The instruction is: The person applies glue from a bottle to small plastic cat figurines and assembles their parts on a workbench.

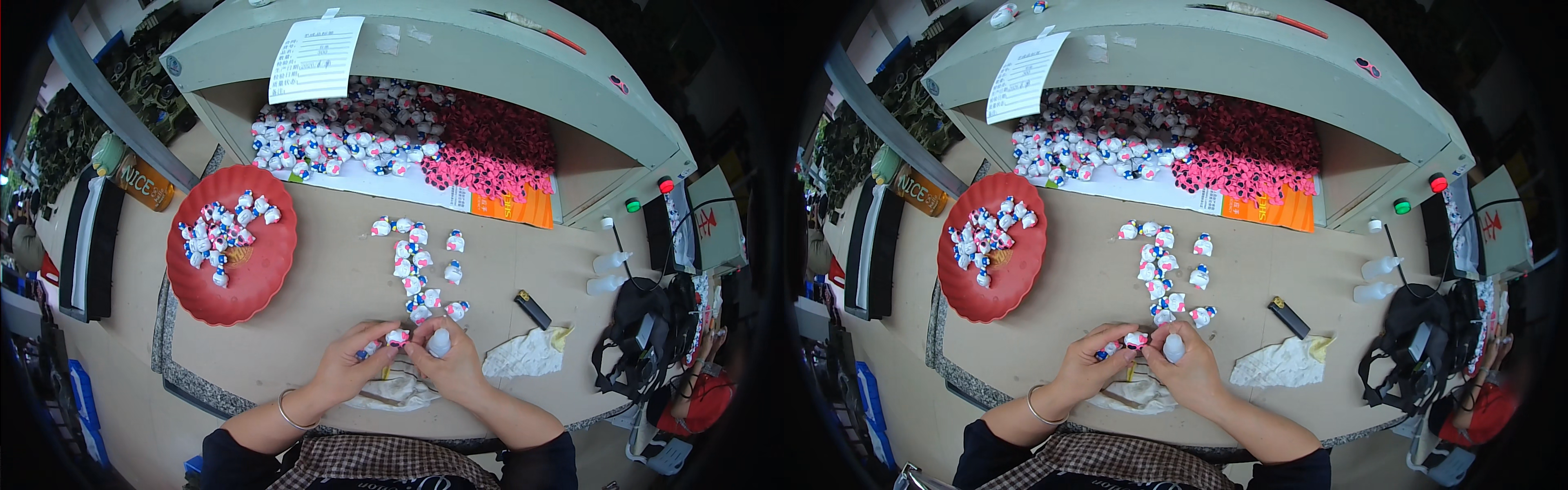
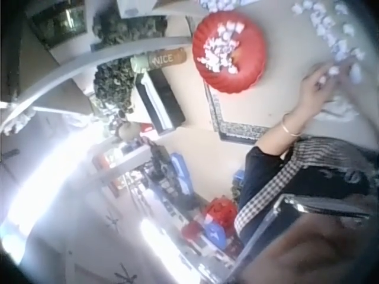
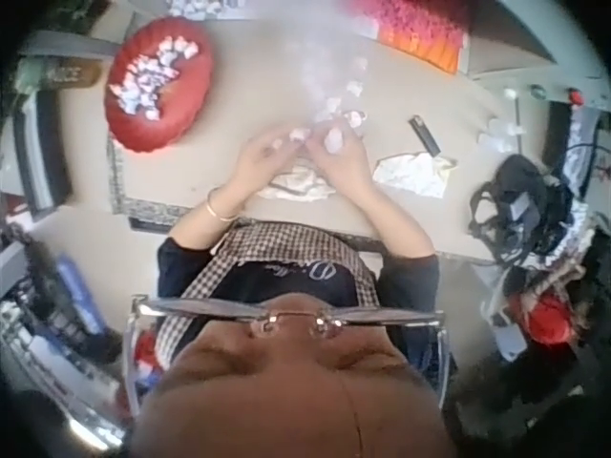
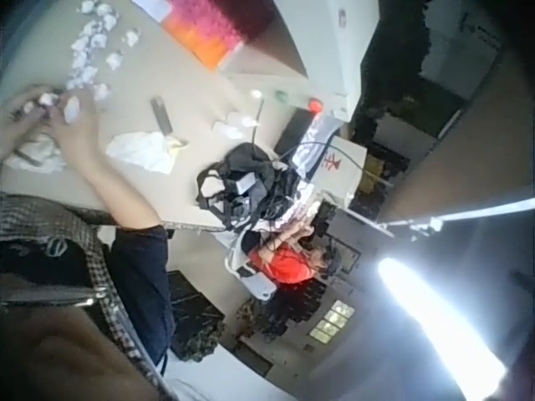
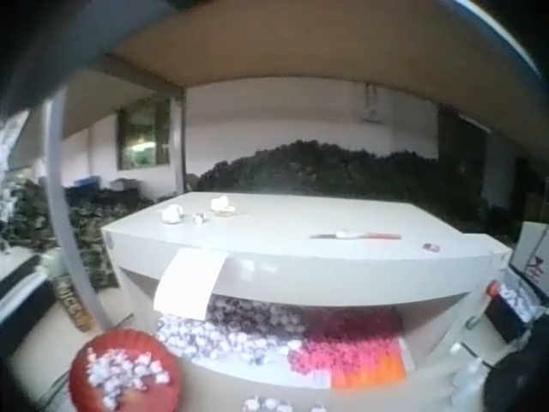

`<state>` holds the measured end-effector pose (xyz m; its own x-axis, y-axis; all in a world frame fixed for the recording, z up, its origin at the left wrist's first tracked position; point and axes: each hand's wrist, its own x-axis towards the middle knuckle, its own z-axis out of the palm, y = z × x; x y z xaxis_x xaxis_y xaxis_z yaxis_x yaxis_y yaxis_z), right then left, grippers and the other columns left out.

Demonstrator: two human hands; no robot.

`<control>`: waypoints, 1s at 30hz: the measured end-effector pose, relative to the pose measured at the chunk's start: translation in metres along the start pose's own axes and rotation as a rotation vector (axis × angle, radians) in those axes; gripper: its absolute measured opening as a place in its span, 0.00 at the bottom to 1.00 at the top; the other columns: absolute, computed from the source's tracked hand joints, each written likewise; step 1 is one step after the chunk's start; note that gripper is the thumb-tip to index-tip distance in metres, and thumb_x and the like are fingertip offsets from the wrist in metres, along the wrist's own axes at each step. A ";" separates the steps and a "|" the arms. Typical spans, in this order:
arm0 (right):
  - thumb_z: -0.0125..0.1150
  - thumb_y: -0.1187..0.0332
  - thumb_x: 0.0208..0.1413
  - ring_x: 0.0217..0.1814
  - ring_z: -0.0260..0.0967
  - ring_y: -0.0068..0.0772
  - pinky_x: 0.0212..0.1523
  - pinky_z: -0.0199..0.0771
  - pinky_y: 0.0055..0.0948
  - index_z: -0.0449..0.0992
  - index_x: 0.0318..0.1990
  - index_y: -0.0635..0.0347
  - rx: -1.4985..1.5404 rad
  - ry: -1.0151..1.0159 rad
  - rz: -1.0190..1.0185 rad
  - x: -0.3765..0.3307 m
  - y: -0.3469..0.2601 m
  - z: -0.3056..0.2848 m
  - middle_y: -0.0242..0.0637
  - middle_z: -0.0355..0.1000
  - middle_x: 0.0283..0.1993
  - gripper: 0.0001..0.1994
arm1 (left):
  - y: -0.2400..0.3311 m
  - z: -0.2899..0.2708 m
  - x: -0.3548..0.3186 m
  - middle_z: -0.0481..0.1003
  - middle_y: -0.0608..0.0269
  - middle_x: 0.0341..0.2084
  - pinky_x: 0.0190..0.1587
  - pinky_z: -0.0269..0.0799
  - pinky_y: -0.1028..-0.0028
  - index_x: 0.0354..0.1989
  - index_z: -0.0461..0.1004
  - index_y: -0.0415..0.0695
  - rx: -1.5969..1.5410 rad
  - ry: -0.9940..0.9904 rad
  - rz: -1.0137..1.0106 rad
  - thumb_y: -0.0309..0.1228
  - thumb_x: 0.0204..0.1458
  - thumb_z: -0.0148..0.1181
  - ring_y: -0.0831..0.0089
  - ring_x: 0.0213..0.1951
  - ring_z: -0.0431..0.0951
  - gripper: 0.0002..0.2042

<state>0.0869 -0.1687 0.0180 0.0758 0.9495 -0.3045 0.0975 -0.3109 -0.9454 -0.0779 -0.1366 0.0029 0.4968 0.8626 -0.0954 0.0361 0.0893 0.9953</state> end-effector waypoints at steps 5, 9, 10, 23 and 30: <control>0.57 0.77 0.46 0.20 0.61 0.15 0.17 0.62 0.17 0.65 0.35 0.61 0.055 0.002 0.007 0.000 0.003 0.003 0.30 0.65 0.26 0.09 | -0.001 -0.002 -0.002 0.68 0.62 0.38 0.38 0.65 0.81 0.47 0.67 0.39 -0.166 -0.016 -0.067 0.22 0.49 0.52 0.79 0.36 0.70 0.15; 0.57 0.76 0.47 0.21 0.62 0.15 0.18 0.63 0.16 0.66 0.37 0.62 0.080 -0.024 0.010 0.002 0.000 0.001 0.30 0.65 0.27 0.10 | 0.004 -0.004 0.002 0.68 0.62 0.38 0.38 0.66 0.81 0.47 0.66 0.38 -0.205 -0.053 -0.114 0.23 0.50 0.50 0.80 0.36 0.70 0.14; 0.57 0.76 0.47 0.21 0.62 0.15 0.18 0.63 0.16 0.67 0.38 0.62 0.123 -0.055 0.062 0.002 -0.002 0.000 0.30 0.65 0.27 0.10 | 0.005 -0.004 0.003 0.68 0.62 0.39 0.39 0.67 0.81 0.47 0.66 0.38 -0.233 -0.077 -0.121 0.24 0.51 0.49 0.79 0.37 0.70 0.14; 0.59 0.74 0.43 0.29 0.66 0.30 0.30 0.66 0.25 0.70 0.34 0.62 -0.166 -0.022 -0.372 0.004 -0.005 -0.002 0.36 0.66 0.28 0.08 | -0.004 -0.003 0.001 0.68 0.60 0.43 0.44 0.68 0.77 0.50 0.62 0.37 -0.451 -0.094 -0.223 0.28 0.53 0.48 0.75 0.43 0.69 0.16; 0.59 0.74 0.44 0.29 0.66 0.28 0.30 0.66 0.25 0.69 0.37 0.61 -0.175 -0.017 -0.370 0.000 -0.010 -0.001 0.35 0.66 0.28 0.10 | 0.003 -0.004 -0.001 0.68 0.61 0.43 0.44 0.68 0.77 0.50 0.62 0.38 -0.508 -0.016 -0.170 0.28 0.53 0.48 0.75 0.43 0.69 0.16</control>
<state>0.0865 -0.1655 0.0276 -0.0128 0.9987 0.0494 0.2829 0.0510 -0.9578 -0.0816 -0.1353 0.0060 0.5337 0.8075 -0.2511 -0.3047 0.4606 0.8337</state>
